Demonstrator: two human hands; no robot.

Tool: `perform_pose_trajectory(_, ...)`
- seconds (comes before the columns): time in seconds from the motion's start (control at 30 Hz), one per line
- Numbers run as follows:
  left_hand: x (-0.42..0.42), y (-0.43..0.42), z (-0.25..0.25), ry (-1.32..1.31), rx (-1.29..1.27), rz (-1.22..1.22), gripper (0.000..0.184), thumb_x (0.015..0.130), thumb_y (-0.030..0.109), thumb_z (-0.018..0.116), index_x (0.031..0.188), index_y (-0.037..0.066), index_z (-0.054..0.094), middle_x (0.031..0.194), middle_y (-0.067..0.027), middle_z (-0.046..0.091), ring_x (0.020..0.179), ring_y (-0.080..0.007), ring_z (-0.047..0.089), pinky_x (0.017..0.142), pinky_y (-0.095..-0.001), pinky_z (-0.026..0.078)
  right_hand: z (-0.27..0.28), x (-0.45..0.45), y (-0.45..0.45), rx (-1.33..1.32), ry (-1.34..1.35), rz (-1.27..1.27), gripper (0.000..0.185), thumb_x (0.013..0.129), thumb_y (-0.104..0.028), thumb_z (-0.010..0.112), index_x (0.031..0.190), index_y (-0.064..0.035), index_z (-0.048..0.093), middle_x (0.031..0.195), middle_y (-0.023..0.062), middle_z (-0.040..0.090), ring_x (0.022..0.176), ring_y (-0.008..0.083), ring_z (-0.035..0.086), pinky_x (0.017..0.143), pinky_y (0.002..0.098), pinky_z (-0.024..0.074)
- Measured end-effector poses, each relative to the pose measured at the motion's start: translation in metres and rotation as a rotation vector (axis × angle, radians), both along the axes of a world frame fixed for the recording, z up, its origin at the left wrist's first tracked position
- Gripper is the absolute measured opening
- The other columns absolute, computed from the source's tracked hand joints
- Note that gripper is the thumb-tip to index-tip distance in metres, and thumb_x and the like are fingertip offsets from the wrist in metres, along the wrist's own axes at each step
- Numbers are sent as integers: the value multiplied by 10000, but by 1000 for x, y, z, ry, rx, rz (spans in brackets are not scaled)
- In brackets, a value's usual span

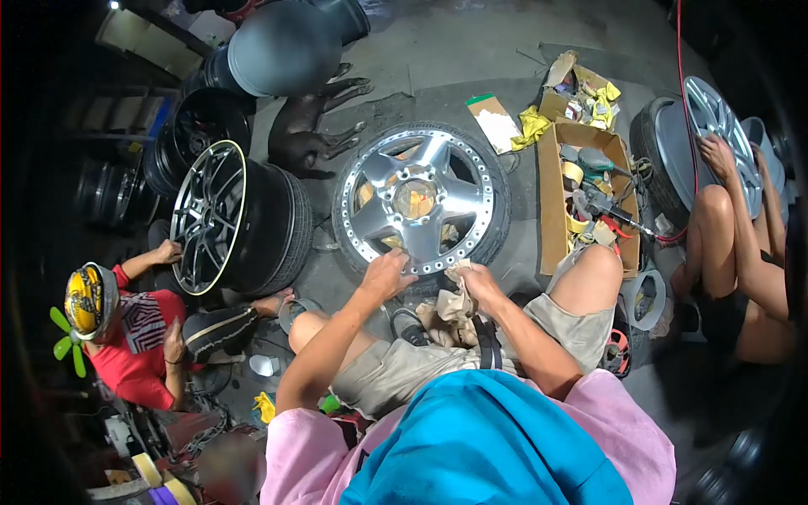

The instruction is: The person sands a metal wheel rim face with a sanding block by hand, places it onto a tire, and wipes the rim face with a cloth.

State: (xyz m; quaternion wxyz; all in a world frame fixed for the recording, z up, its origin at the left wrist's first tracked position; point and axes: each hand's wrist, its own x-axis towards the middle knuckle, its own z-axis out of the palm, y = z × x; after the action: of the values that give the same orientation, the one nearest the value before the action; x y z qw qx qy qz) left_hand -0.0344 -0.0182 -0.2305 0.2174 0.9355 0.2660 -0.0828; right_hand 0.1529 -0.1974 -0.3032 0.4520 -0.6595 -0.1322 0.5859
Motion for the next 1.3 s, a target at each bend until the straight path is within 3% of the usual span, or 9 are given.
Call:
perform_pose_trajectory(0.4, 85, -61, -20, -46, 155, 248, 445, 844, 467, 831, 915, 37, 740, 986, -208, 734, 892, -398, 727, 793, -506, 571, -6, 38, 11, 276, 132, -470, 266, 969, -195, 573, 1116, -19, 708, 923, 49, 712, 876, 172, 643, 808, 367, 507)
perform_pose_trajectory(0.5, 112, -70, -39, -116, 139, 301, 470, 854, 469, 822, 939, 15, 735, 982, -224, 729, 902, -413, 723, 793, -512, 569, -5, 64, 10, 191, -537, -176, 269, 976, -147, 496, 1114, -4, 677, 931, 235, 697, 888, 401, 689, 824, 473, 518)
perform_pose_trajectory(0.6, 111, -48, -26, -107, 198, 250, 405, 876, 441, 808, 917, 39, 772, 954, -196, 754, 849, -381, 731, 762, -489, 573, 19, 58, -3, 351, -830, -196, 274, 961, -150, 486, 1091, -11, 683, 948, 254, 690, 906, 464, 667, 825, 496, 517)
perform_pose_trajectory(0.67, 96, -4, -10, -71, -173, 90, 378, 890, 411, 794, 972, 43, 818, 941, -202, 774, 932, -377, 752, 849, -476, 587, 61, 54, -7, 312, -825, -160, 254, 938, -122, 506, 1078, -10, 685, 998, 239, 702, 921, 466, 668, 837, 496, 520)
perform_pose_trajectory(0.8, 34, 78, 91, -326, -233, 562, 370, 946, 395, 744, 977, 32, 809, 895, -205, 772, 817, -362, 763, 735, -446, 583, 100, 41, 2, 510, -953, 116, 233, 914, -90, 570, 1107, -38, 690, 1153, 184, 689, 966, 458, 677, 845, 499, 535)
perform_pose_trajectory(0.83, 11, 105, 93, -434, 5, 501, 371, 968, 382, 733, 973, 17, 800, 889, -208, 771, 797, -334, 769, 722, -431, 578, 104, 34, 14, 504, -1019, 271, 235, 914, -101, 591, 1121, -49, 688, 1161, 162, 685, 953, 450, 680, 839, 505, 545)
perform_pose_trajectory(0.87, -10, 126, 86, -526, 39, 599, 365, 1006, 335, 694, 1012, -17, 788, 820, -125, 779, 604, -158, 703, 607, -320, 555, 108, 29, 27, 498, -1082, 428, 239, 913, -112, 612, 1135, -61, 687, 1169, 139, 680, 941, 442, 683, 832, 512, 555)
perform_pose_trajectory(0.93, -41, 135, 88, -641, -181, 879, 368, 1016, 326, 679, 1024, -27, 783, 881, -89, 790, 642, -126, 688, 600, -295, 545, 96, 19, 56, 589, -1171, 486, 247, 910, -123, 641, 1152, -88, 673, 1157, 115, 676, 906, 425, 693, 812, 527, 571)
perform_pose_trajectory(1.3, -94, 133, 102, -653, -292, 852, 389, 994, 335, 690, 978, -45, 769, 802, -90, 767, 624, -126, 669, 618, -315, 530, 74, -7, 119, 516, -1357, 957, 239, 934, -74, 575, 1167, -71, 626, 1111, 129, 697, 752, 385, 730, 698, 498, 578)
